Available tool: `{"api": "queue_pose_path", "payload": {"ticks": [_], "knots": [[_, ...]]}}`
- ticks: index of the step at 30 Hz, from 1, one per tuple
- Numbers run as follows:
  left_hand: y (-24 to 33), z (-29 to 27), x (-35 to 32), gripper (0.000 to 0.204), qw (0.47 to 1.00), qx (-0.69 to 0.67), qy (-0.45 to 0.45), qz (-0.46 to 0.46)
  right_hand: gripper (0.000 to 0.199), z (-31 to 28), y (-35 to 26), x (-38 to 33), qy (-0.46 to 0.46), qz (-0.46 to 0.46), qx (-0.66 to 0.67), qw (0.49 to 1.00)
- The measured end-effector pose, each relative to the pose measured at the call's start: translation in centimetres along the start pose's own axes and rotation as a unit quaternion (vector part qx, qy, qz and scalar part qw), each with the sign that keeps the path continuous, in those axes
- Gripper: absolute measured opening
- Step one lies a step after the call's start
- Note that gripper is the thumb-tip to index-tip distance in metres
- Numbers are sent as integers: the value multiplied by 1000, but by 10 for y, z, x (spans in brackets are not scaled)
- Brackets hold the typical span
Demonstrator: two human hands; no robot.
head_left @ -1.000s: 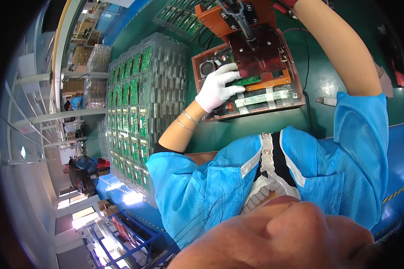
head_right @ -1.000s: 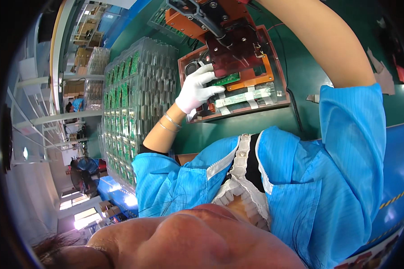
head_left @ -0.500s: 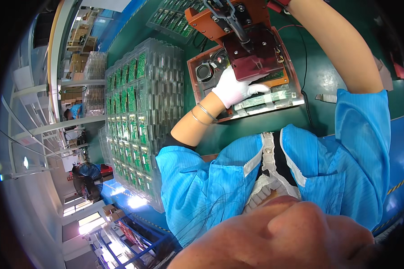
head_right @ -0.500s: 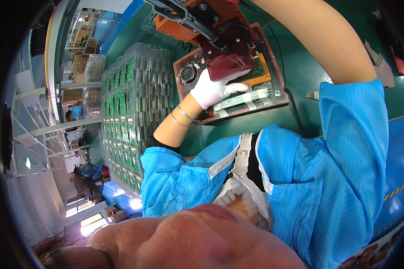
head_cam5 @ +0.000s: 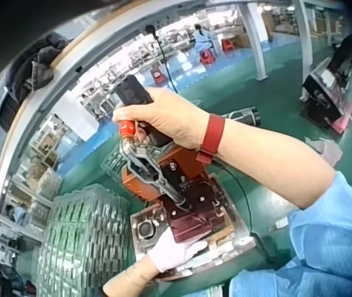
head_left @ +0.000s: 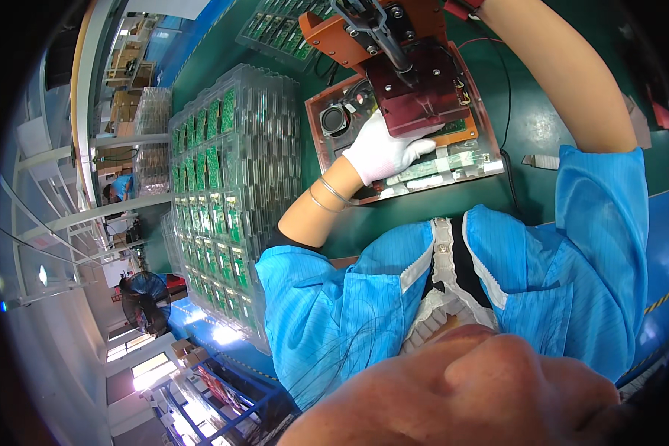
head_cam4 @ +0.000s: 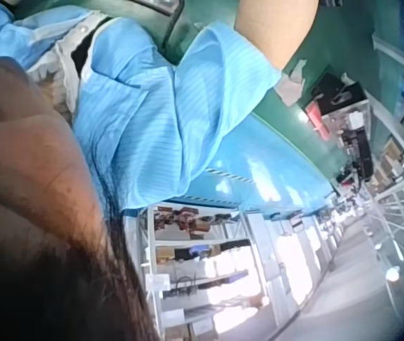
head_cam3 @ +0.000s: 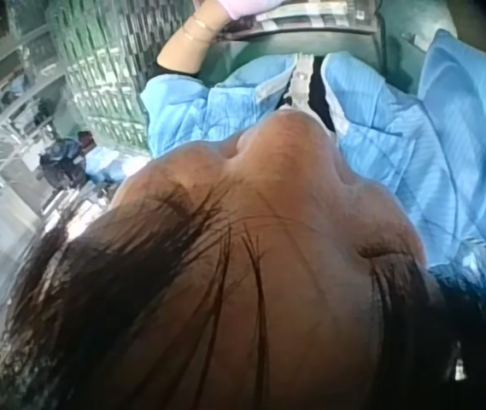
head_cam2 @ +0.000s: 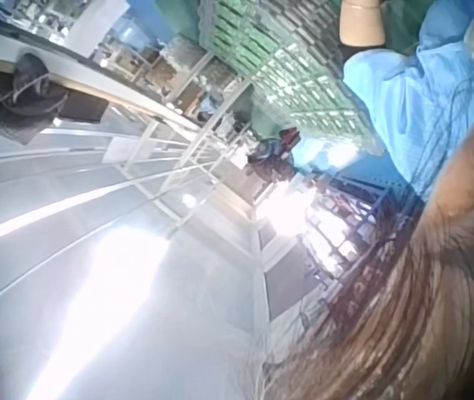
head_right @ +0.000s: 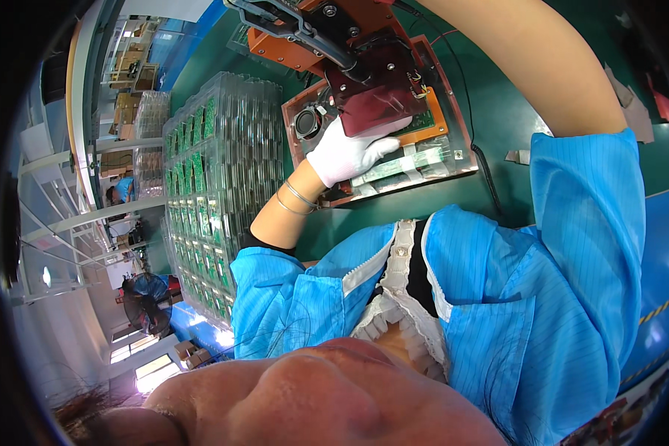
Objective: Testing electronic circuit boards using a specialized testing machine.
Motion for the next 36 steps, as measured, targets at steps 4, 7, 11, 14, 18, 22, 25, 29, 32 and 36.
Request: {"api": "queue_pose_path", "payload": {"ticks": [4,7,11,14,18,22,25,29,32,36], "knots": [[9,-6,2,46,999,25,-37,2,18,1,1,1,2,1,-6,1000],[16,-7,5,50,996,80,-23,16,19,-2,1,0,-1,3,-4,1000],[21,-9,-1,53,992,125,-23,18,19,-2,4,3,5,2,1,1000],[21,-8,-7,55,988,152,-26,12,20,-2,6,4,9,1,6,1000],[18,5,-5,59,991,126,-42,6,20,-4,4,2,24,5,-1,1000],[19,4,-8,58,990,128,-53,1,20,-6,9,4,43,5,-15,999],[17,0,-12,57,992,115,-56,7,21,-13,9,5,49,11,-23,998],[8,-22,-31,53,997,43,-58,-10,21,-17,13,6,42,37,-22,998],[-5,-38,-73,51,996,-19,-49,-78,22,-13,5,7,37,-17,-46,998],[-13,-45,-122,49,987,-41,-35,-154,22,12,-31,-14,56,-86,-50,993]]}}
Point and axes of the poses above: each hand's wrist, its own x-axis towards the middle knuckle, its own z-axis out of the palm, y = z × x, the point moved 6 cm from there along x, towards the middle knuckle, and after that the axes turned 9 degrees about x, right-handed, at the moved point
